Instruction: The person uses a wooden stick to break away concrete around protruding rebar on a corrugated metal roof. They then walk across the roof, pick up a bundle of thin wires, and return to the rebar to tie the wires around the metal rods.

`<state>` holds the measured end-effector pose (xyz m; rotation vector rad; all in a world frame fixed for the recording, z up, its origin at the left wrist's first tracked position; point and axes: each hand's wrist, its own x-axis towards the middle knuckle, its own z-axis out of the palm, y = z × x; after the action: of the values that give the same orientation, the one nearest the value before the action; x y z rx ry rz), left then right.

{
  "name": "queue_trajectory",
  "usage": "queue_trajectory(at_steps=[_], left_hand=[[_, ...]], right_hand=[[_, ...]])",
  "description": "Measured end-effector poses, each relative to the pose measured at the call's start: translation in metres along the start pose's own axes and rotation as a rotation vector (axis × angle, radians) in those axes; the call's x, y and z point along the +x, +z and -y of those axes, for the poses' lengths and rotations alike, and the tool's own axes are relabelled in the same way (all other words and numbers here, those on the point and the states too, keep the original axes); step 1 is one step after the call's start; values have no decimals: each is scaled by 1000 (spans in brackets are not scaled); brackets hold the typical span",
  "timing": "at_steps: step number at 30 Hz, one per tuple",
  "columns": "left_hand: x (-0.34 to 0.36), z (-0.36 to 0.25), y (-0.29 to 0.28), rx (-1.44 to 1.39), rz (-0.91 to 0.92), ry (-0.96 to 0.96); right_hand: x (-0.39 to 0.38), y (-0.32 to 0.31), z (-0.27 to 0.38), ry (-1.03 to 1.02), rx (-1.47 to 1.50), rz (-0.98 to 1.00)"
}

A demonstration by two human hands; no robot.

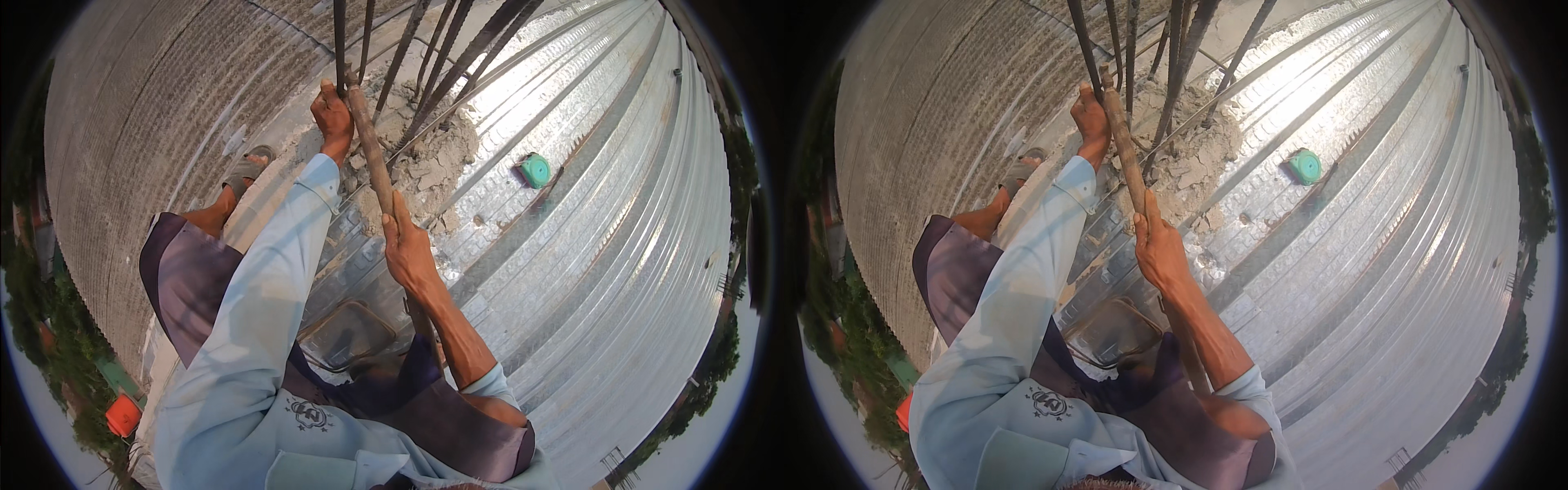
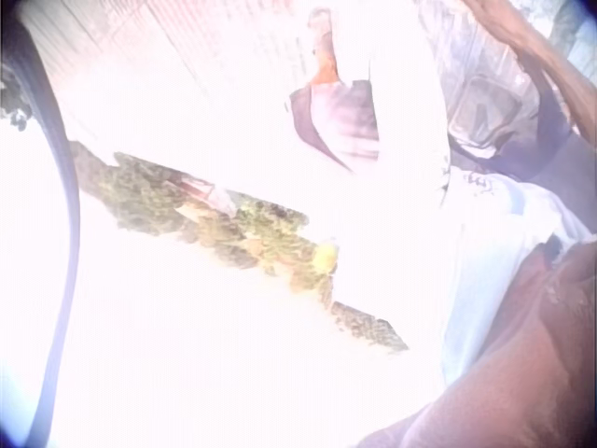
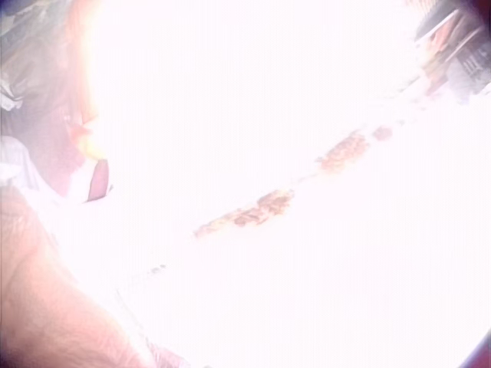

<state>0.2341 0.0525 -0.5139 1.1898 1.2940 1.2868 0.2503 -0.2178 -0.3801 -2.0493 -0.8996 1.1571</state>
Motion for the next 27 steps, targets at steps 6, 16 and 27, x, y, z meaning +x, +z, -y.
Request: queue_trajectory(at_steps=[6,16,27], left_hand=[[3,5,-7,1,53,-72],[6,3,-5,-31,91,-82],[15,13,1,-95,-23,-104]], right_hand=[[-46,-28,-13,92,85,102],[-146,-58,-116,64,35,-87],[-107,-69,-110,200,223,-134]])
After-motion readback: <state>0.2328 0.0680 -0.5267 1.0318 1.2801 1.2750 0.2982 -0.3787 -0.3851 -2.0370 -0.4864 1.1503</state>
